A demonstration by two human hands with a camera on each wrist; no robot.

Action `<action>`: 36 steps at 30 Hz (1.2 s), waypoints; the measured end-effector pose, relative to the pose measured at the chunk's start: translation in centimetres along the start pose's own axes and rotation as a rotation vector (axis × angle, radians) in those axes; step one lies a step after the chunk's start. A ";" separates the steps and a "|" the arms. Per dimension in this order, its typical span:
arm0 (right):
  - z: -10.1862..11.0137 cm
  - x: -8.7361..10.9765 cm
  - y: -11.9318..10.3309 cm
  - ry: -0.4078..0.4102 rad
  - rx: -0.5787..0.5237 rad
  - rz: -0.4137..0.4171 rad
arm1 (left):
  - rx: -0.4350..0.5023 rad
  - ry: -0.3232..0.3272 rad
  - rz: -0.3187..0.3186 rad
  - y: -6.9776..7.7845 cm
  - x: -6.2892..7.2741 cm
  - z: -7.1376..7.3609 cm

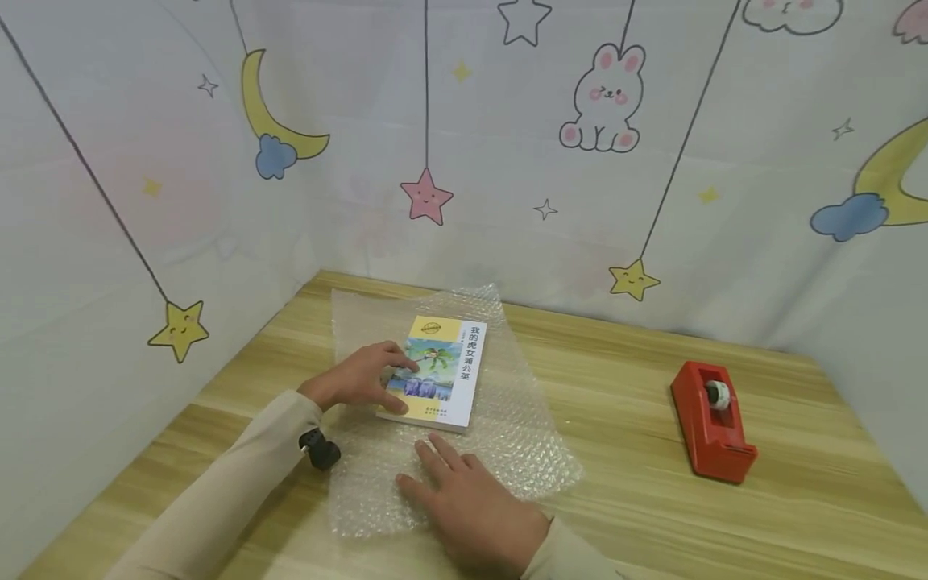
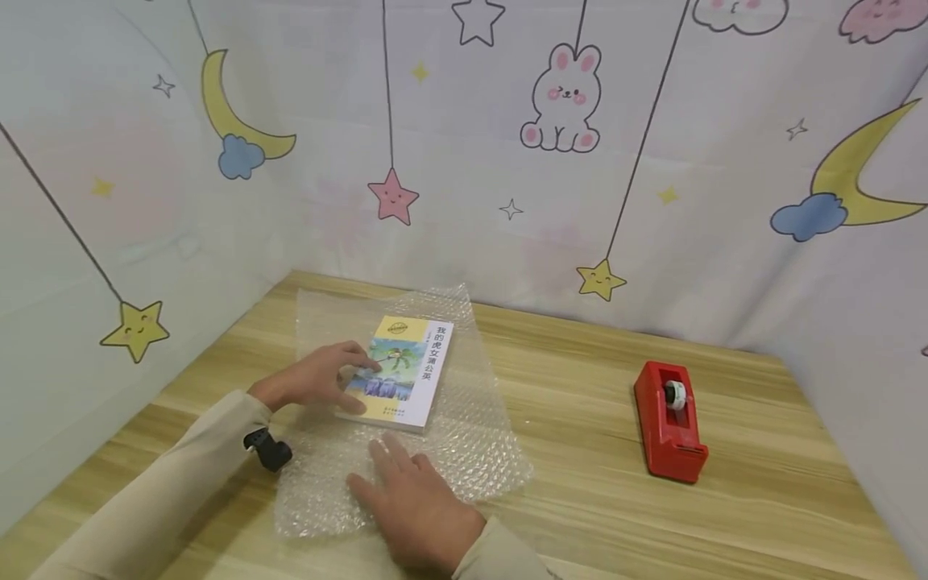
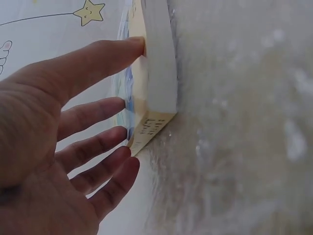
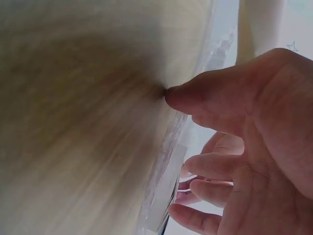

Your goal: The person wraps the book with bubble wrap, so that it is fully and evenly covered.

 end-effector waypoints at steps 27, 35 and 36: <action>1.6 -0.3 4.2 -0.016 -0.282 -0.155 | 0.059 -0.224 -0.131 -0.5 1.8 2.0; 2.2 -0.9 5.5 0.047 -0.329 -0.175 | 0.274 -0.208 -0.027 -1.6 1.5 1.4; 2.2 -1.0 5.7 0.050 -0.335 -0.184 | 0.302 -0.210 0.003 -1.9 1.5 1.4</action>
Point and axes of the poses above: each hand's wrist, its own x-axis away from the middle knuckle, its own z-axis out of the back of the hand, y = z × x, the point moved 3 cm from there along -x, towards the middle knuckle, and after that the axes turned 10 degrees about y, right-handed, at the moved point
